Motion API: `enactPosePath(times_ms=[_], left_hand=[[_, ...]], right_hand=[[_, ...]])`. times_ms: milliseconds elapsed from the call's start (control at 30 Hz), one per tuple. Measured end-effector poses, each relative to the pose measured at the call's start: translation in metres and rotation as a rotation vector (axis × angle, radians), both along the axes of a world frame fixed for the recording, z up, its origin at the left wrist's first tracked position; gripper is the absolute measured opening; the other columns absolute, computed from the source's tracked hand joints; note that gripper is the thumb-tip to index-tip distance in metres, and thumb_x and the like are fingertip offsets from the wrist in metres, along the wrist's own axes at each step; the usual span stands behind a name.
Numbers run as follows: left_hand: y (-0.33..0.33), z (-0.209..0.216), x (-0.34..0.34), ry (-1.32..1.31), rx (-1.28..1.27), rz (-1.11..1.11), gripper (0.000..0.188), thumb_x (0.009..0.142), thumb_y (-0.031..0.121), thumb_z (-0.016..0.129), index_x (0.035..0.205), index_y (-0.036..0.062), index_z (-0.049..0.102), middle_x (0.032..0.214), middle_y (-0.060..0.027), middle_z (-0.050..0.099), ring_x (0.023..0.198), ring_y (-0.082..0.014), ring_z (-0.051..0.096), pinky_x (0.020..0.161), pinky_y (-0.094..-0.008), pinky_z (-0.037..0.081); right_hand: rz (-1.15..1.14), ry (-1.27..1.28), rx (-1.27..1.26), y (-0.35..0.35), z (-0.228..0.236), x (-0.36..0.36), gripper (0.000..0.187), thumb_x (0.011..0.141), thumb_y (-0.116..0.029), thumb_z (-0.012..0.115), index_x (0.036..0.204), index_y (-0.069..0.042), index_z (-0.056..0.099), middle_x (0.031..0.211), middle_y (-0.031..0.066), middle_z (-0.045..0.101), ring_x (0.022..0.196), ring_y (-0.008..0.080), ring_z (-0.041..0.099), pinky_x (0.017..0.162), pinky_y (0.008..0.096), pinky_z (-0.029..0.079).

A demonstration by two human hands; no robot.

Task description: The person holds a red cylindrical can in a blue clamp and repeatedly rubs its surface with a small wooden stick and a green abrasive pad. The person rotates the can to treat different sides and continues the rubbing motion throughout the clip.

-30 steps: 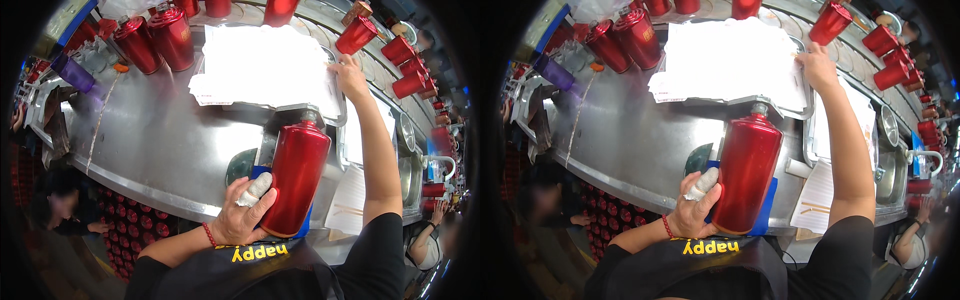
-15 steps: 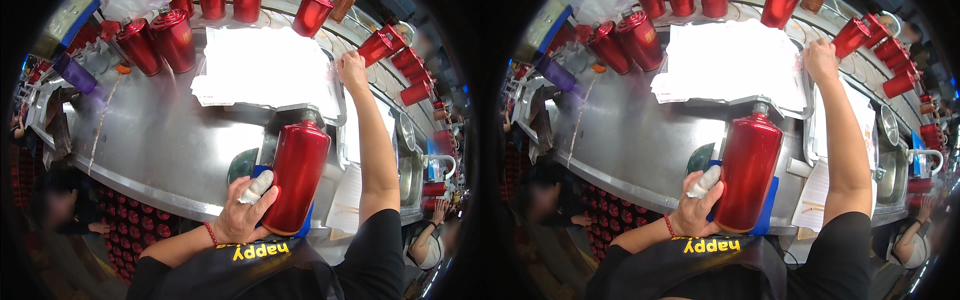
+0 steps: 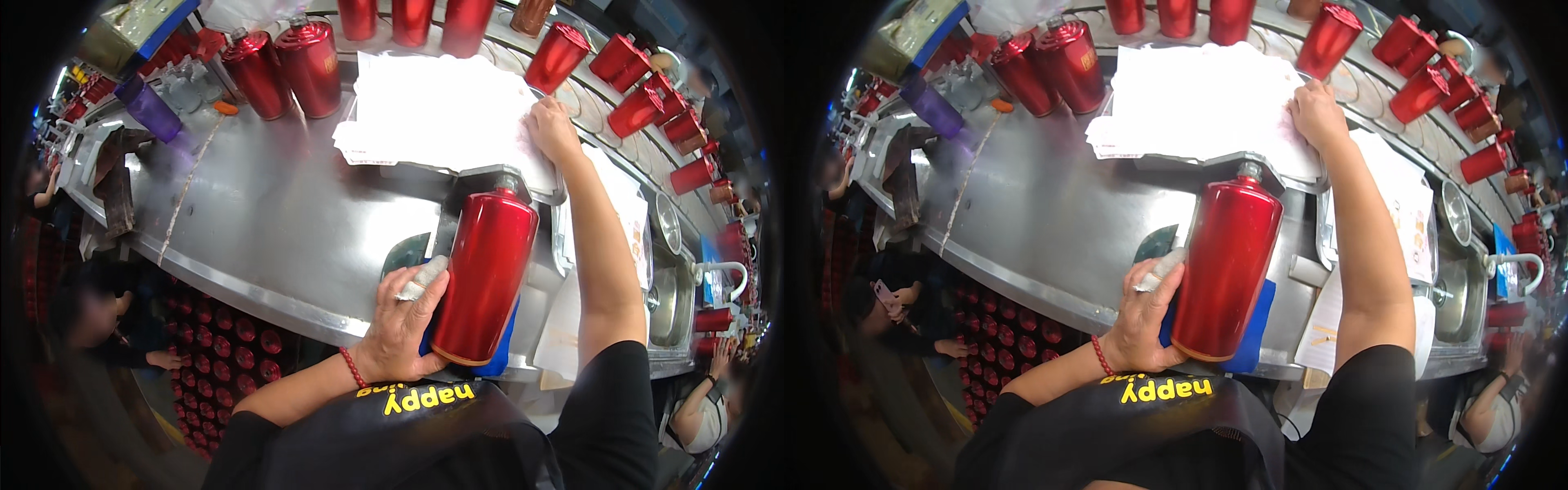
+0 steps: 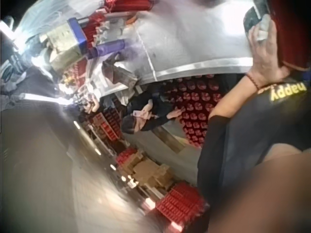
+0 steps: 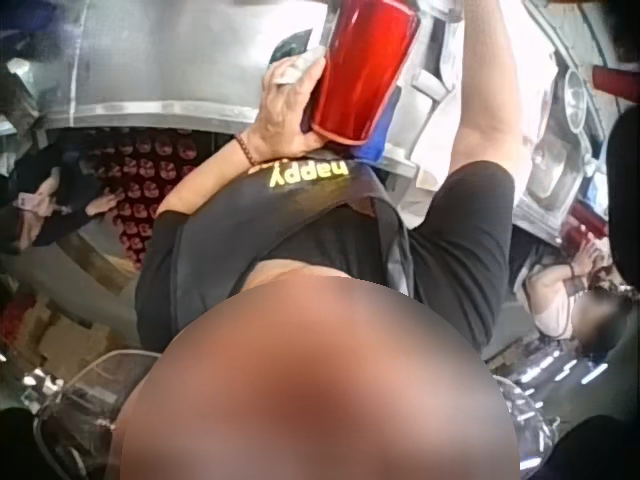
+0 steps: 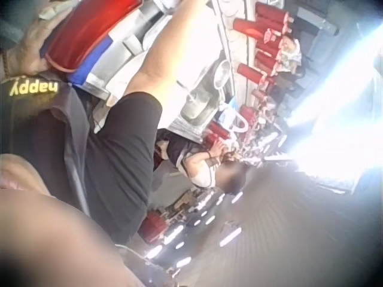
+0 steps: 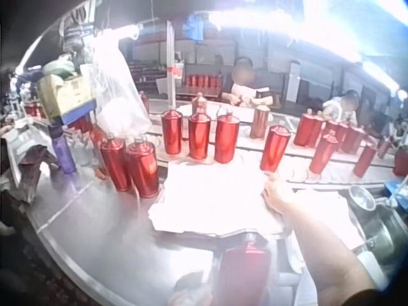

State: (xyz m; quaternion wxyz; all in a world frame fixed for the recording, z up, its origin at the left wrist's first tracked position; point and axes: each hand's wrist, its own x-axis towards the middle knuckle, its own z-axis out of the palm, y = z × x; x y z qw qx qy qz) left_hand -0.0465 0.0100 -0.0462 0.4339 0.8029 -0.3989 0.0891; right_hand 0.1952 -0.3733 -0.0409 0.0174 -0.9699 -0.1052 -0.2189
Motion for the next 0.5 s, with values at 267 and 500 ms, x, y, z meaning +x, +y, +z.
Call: enactPosePath(times_ms=[267, 500], left_hand=[[0.000, 0.002, -0.004, -0.008, 0.069, 0.033, 0.104, 0.079, 0.046, 0.080, 0.157, -0.0022, 0.030, 0.140, -0.0257, 0.054, 0.140, -0.0409, 0.037, 0.118, -0.0565, 0.019], [0.002, 0.003, -0.001, -0.029, 0.102, 0.058, 0.102, 0.087, 0.060, 0.068, 0.156, -0.0052, 0.031, 0.100, -0.0204, 0.066, 0.133, -0.0414, 0.044, 0.116, -0.0588, 0.016]], right_hand=[[0.195, -0.125, 0.046, 0.046, 0.121, -0.089, 0.010, 0.090, -0.001, 0.070, 0.092, -0.001, 0.060, 0.117, 0.0125, 0.060, 0.113, 0.0321, 0.057, 0.094, 0.0421, 0.049], [0.410, -0.043, -0.010, 0.075, 0.208, -0.193, 0.012, 0.095, -0.006, 0.067, 0.087, -0.004, 0.058, 0.124, 0.0122, 0.062, 0.120, 0.0265, 0.061, 0.088, 0.0378, 0.055]])
